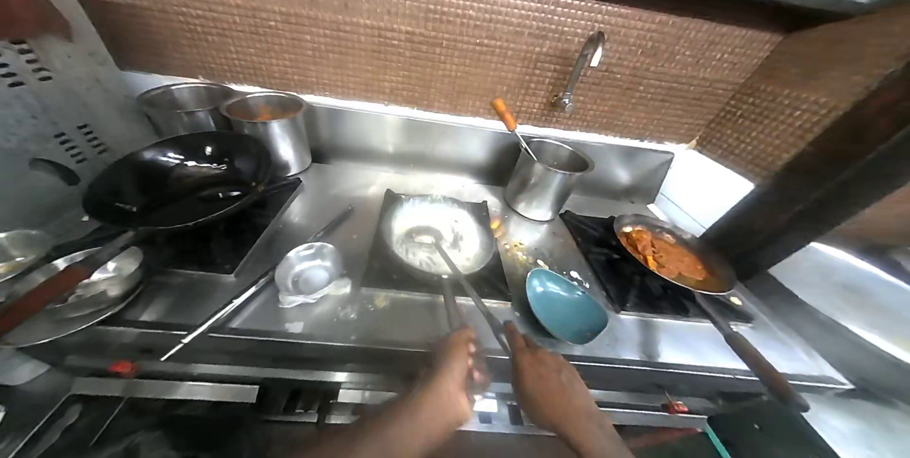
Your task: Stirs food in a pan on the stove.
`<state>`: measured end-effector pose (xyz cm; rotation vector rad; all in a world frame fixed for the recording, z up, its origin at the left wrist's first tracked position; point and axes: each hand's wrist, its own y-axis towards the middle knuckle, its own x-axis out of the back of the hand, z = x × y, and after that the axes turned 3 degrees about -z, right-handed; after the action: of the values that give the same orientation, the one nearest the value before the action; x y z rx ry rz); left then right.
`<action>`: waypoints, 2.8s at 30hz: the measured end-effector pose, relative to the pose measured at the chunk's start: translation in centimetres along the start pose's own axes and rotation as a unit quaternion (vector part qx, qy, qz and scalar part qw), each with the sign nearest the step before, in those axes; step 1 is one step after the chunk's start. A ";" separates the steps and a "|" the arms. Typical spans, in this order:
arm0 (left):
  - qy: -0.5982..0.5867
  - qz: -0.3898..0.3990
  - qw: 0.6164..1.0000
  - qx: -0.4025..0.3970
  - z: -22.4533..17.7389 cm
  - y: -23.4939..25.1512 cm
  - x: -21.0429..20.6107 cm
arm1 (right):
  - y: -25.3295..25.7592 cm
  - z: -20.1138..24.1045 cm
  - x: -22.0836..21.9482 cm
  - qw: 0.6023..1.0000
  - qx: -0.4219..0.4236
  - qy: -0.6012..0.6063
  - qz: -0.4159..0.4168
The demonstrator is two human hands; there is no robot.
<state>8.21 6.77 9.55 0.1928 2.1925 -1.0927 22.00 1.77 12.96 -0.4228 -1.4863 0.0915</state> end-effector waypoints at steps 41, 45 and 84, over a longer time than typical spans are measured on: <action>-0.024 0.029 0.999 -0.004 -1.8 3.4 0.3 | -3.9 -1.0 -0.3 1.000 -0.020 -0.013 -0.010; 0.005 -0.008 1.000 0.017 1.7 -2.6 -1.1 | 1.3 -0.5 0.1 1.000 -0.006 -0.011 -0.013; 0.031 0.021 0.999 -0.011 -1.8 2.3 0.3 | 0.0 -5.8 -0.4 0.723 -0.021 0.687 0.068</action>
<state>8.00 9.55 8.68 0.2646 2.2444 -1.0513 27.59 0.41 12.47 -0.4587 0.0370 -0.1346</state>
